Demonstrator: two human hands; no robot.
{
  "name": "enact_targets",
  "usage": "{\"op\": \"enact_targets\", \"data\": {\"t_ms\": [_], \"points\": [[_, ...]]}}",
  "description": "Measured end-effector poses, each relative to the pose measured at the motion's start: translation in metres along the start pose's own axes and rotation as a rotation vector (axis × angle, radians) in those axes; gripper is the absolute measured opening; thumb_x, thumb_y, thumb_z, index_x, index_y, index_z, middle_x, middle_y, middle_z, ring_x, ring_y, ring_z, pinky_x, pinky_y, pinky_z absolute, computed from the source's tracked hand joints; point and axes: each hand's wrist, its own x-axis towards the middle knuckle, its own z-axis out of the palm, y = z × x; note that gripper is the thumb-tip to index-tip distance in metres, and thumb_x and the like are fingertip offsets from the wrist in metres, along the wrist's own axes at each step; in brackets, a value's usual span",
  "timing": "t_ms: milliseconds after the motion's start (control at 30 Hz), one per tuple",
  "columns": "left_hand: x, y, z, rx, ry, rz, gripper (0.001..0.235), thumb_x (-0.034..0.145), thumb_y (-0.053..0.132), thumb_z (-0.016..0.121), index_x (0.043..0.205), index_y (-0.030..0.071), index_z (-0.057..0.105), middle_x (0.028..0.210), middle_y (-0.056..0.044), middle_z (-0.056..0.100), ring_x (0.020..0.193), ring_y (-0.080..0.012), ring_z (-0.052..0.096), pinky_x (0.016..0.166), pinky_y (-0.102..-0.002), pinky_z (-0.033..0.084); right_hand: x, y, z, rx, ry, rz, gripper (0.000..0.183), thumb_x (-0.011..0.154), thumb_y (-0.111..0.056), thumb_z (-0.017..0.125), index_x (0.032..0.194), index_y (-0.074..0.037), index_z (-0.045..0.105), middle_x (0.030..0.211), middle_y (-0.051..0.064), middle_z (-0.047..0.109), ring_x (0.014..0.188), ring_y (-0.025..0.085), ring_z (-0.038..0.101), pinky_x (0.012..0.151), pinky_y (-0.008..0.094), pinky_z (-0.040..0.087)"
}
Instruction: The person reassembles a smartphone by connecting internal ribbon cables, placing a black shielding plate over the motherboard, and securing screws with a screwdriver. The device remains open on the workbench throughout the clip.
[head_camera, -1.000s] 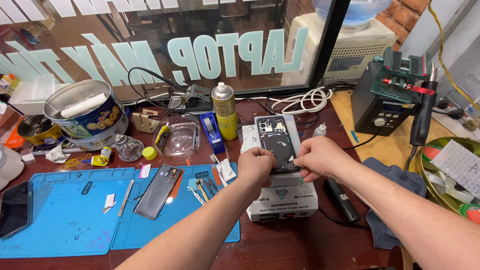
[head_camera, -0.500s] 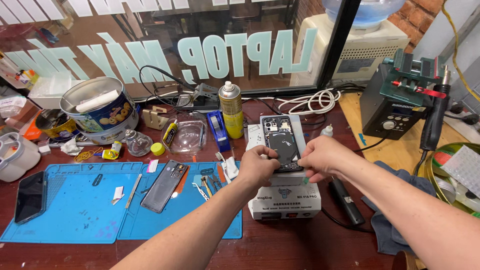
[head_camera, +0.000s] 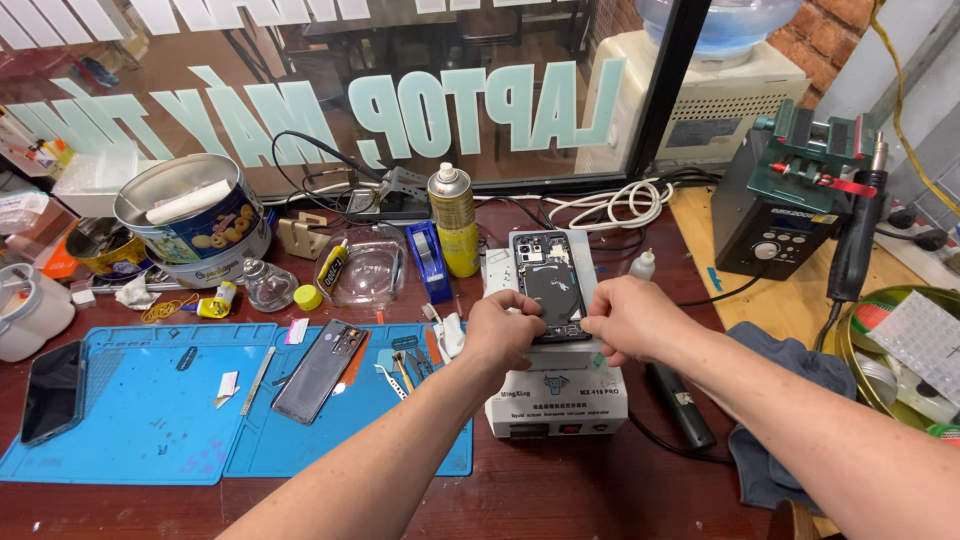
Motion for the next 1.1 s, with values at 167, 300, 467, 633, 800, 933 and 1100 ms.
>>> {"op": "enact_targets", "data": {"t_ms": [167,300,467,633,800,933,1100], "points": [[-0.01,-0.001,0.012,0.065,0.156,0.088,0.009,0.082,0.011,0.07,0.09,0.006,0.07,0.076,-0.007,0.071,0.065,-0.0176,0.066,0.052,-0.035,0.056,-0.003,-0.001,-0.001,-0.039,-0.002,-0.038,0.02,0.095,-0.021,0.068,0.087,-0.003,0.067,0.069,0.01,0.075,0.054,0.016,0.074,0.046,0.029,0.054],[-0.01,0.005,0.012,0.092,0.176,0.053,0.009,0.083,0.012,0.071,0.09,0.006,0.07,0.074,-0.007,0.069,0.063,-0.0182,0.066,0.052,-0.036,0.057,0.0,-0.001,0.003,0.009,0.017,-0.052,0.02,0.09,-0.019,0.074,0.085,-0.001,0.068,0.067,0.01,0.074,0.052,0.016,0.071,0.043,0.028,0.052],[-0.018,0.002,0.013,0.071,0.163,0.073,0.01,0.083,0.012,0.069,0.093,0.009,0.07,0.073,-0.008,0.07,0.063,-0.0195,0.065,0.054,-0.036,0.053,0.002,0.002,0.003,0.117,0.001,0.045,0.018,0.09,-0.018,0.074,0.086,-0.001,0.068,0.066,0.01,0.071,0.05,0.018,0.068,0.041,0.03,0.047],[-0.02,-0.002,0.006,0.186,0.18,0.156,0.022,0.082,0.016,0.068,0.101,0.014,0.079,0.08,-0.012,0.076,0.071,-0.0197,0.071,0.069,-0.035,0.056,0.009,0.009,0.006,0.207,-0.004,0.088,0.017,0.091,-0.015,0.074,0.088,0.0,0.069,0.072,0.013,0.071,0.055,0.018,0.068,0.048,0.03,0.059],[0.011,-0.015,-0.026,0.265,0.28,0.3,0.027,0.082,0.026,0.073,0.105,0.015,0.081,0.09,-0.013,0.08,0.083,-0.0221,0.076,0.082,-0.034,0.056,0.012,0.006,0.002,0.272,-0.022,0.16,0.018,0.092,-0.016,0.071,0.089,0.001,0.07,0.075,0.008,0.071,0.059,0.015,0.069,0.052,0.031,0.062],[0.077,-0.007,-0.057,0.227,0.384,0.218,0.026,0.08,0.029,0.076,0.097,0.011,0.084,0.09,-0.011,0.081,0.085,-0.0241,0.077,0.085,-0.035,0.053,0.007,-0.011,-0.008,0.19,0.106,0.183,0.019,0.093,-0.019,0.071,0.097,0.0,0.074,0.074,0.009,0.069,0.058,0.016,0.061,0.046,0.028,0.052],[0.152,0.0,-0.063,0.233,0.261,0.069,0.032,0.079,0.029,0.083,0.089,-0.001,0.078,0.083,-0.015,0.077,0.074,-0.024,0.073,0.073,-0.039,0.057,0.007,-0.025,-0.002,0.224,0.236,0.173,0.027,0.09,-0.02,0.069,0.115,-0.009,0.072,0.081,0.006,0.071,0.063,0.015,0.066,0.046,0.028,0.049]]}}
